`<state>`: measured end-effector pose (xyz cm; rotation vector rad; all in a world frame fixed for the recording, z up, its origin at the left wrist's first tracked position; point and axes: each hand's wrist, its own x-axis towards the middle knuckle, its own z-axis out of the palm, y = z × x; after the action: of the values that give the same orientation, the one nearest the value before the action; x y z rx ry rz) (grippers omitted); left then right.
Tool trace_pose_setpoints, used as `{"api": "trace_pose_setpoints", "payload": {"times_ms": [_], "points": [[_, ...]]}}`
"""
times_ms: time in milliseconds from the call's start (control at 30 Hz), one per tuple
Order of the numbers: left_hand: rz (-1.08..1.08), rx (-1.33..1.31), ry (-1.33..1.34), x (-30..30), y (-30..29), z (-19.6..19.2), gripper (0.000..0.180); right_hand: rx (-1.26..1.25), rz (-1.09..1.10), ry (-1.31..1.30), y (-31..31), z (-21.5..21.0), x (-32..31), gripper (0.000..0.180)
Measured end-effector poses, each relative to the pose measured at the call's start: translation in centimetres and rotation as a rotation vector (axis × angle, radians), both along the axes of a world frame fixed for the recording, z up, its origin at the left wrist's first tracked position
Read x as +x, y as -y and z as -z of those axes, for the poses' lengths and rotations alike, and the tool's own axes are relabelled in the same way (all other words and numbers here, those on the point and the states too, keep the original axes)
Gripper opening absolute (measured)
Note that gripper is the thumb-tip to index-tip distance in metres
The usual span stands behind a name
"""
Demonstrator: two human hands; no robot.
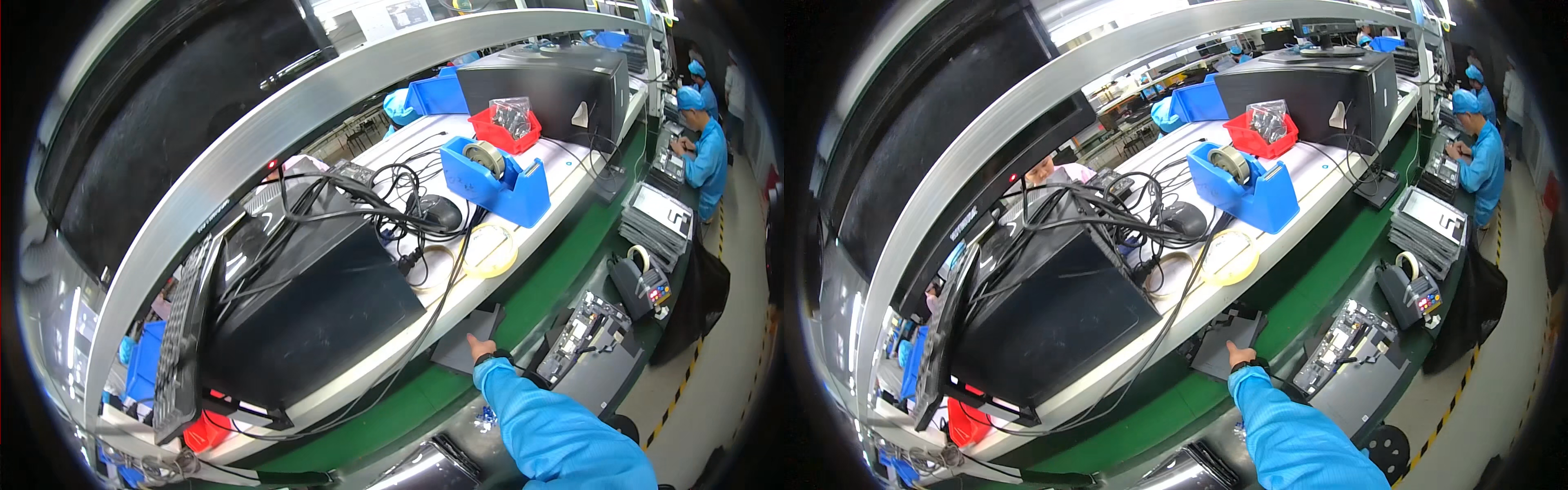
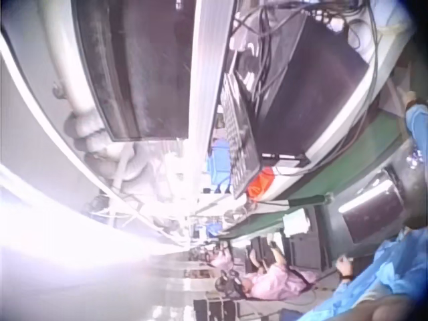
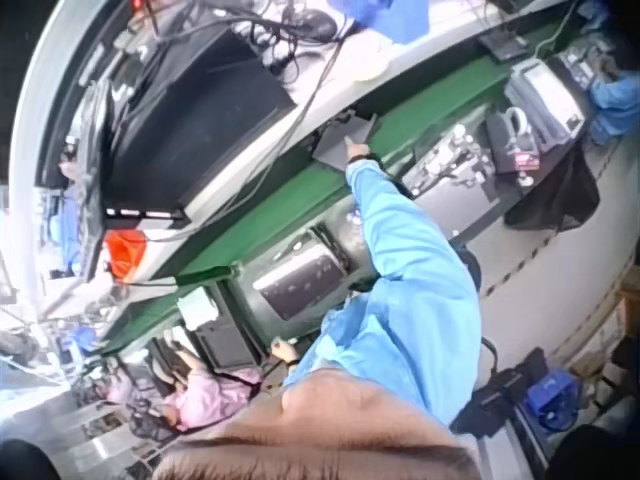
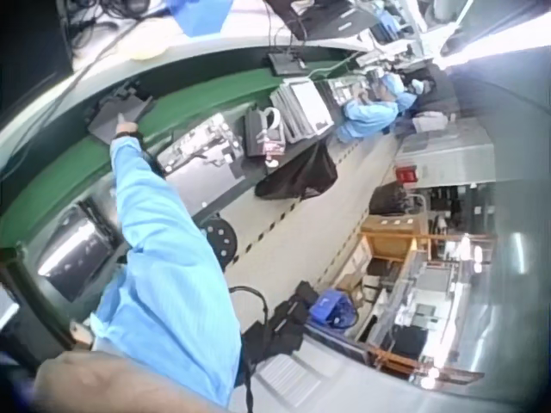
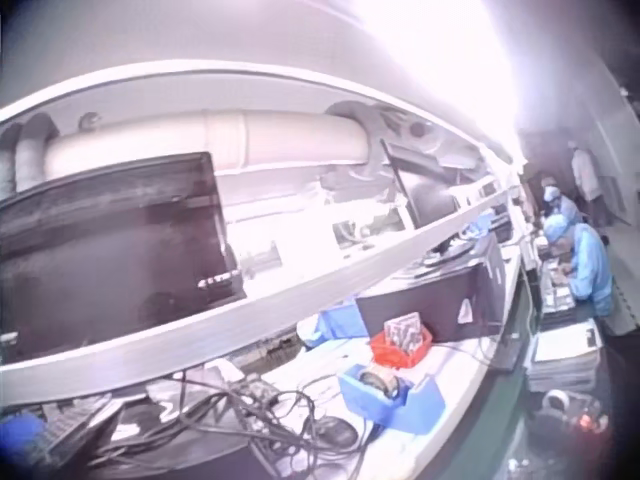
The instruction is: The person assembles electronic components by attaching internal components and a battery to a chassis, then securing a tablet screen to the assembly using a tape dispenser.
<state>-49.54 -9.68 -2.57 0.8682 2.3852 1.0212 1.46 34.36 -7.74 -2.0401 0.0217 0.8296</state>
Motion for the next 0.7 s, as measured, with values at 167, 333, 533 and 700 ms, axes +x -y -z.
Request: {"api": "trace_pose_setpoints", "payload": {"times_ms": [167, 333, 533, 700], "points": [[-0.057, 0.103, 0.094, -4.3, 0.8, 4.4, 0.015, 0.407, 0.131, -0.362, -3.7, 5.0, -1.1, 0.050], [-0.164, 0.280, 0.170, -1.1, 2.3, 2.1, 0.016, 0.551, 0.009, -0.340, -4.8, 3.9, -4.0, 0.044], [0.008, 0.378, 0.072, 8.7, -3.8, -11.6, 0.015, 0.900, 0.102, -0.629, 5.8, -8.8, -8.1, 0.036], [0.399, 0.374, 0.562, 15.8, -12.8, -19.6, 0.022, 0.793, -0.125, -0.704, 15.1, -13.4, -10.5, 0.034]]}}
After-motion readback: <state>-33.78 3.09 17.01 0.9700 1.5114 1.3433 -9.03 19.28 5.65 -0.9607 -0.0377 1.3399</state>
